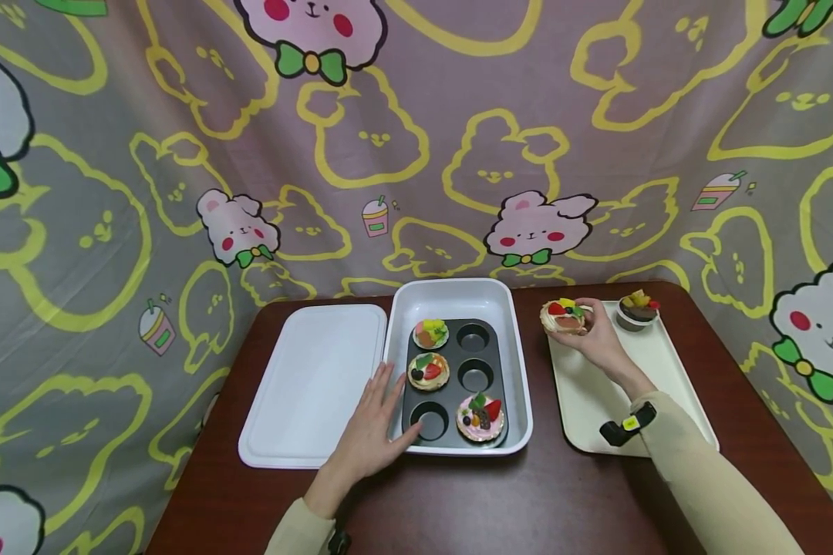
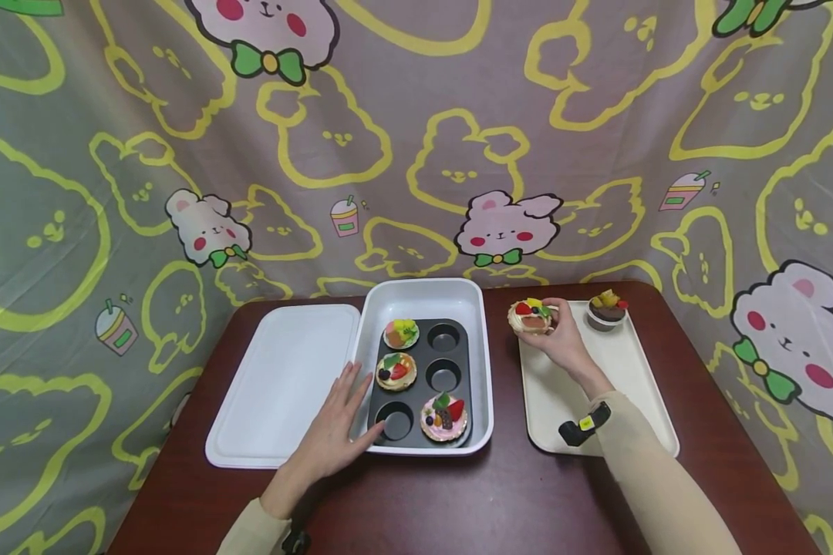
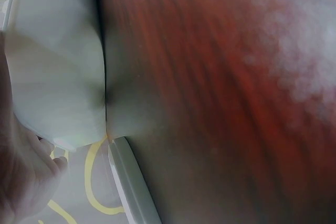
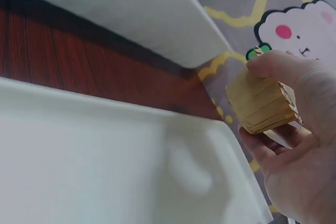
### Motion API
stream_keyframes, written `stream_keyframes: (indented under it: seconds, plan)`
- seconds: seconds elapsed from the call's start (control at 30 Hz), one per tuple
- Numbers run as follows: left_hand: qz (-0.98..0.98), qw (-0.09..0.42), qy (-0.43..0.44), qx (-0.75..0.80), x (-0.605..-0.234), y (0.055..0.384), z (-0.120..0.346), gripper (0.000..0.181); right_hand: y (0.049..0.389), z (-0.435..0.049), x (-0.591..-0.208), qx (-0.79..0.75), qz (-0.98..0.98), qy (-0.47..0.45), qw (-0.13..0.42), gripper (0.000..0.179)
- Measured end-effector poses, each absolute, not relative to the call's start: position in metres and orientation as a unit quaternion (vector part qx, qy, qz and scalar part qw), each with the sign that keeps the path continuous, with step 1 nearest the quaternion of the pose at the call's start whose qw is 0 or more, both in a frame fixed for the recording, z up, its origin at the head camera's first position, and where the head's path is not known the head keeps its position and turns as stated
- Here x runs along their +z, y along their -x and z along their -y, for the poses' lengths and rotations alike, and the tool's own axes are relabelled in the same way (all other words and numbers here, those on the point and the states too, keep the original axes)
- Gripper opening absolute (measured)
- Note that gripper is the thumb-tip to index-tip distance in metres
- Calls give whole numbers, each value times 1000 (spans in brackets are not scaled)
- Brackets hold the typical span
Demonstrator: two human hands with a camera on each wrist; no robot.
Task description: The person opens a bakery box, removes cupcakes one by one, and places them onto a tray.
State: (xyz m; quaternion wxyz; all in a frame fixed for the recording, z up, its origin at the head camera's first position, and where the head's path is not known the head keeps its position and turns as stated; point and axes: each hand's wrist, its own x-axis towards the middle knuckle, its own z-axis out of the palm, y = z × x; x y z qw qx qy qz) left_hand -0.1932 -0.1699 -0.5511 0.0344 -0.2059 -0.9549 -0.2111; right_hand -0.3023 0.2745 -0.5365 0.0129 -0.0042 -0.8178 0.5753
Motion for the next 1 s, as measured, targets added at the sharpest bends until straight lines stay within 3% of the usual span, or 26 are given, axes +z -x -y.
stream_keyframes:
  seconds: [1.0]
  plan:
    - [959,22,194,-205,-552,193,169,90,321,-282,-567,506,858,75,52,81]
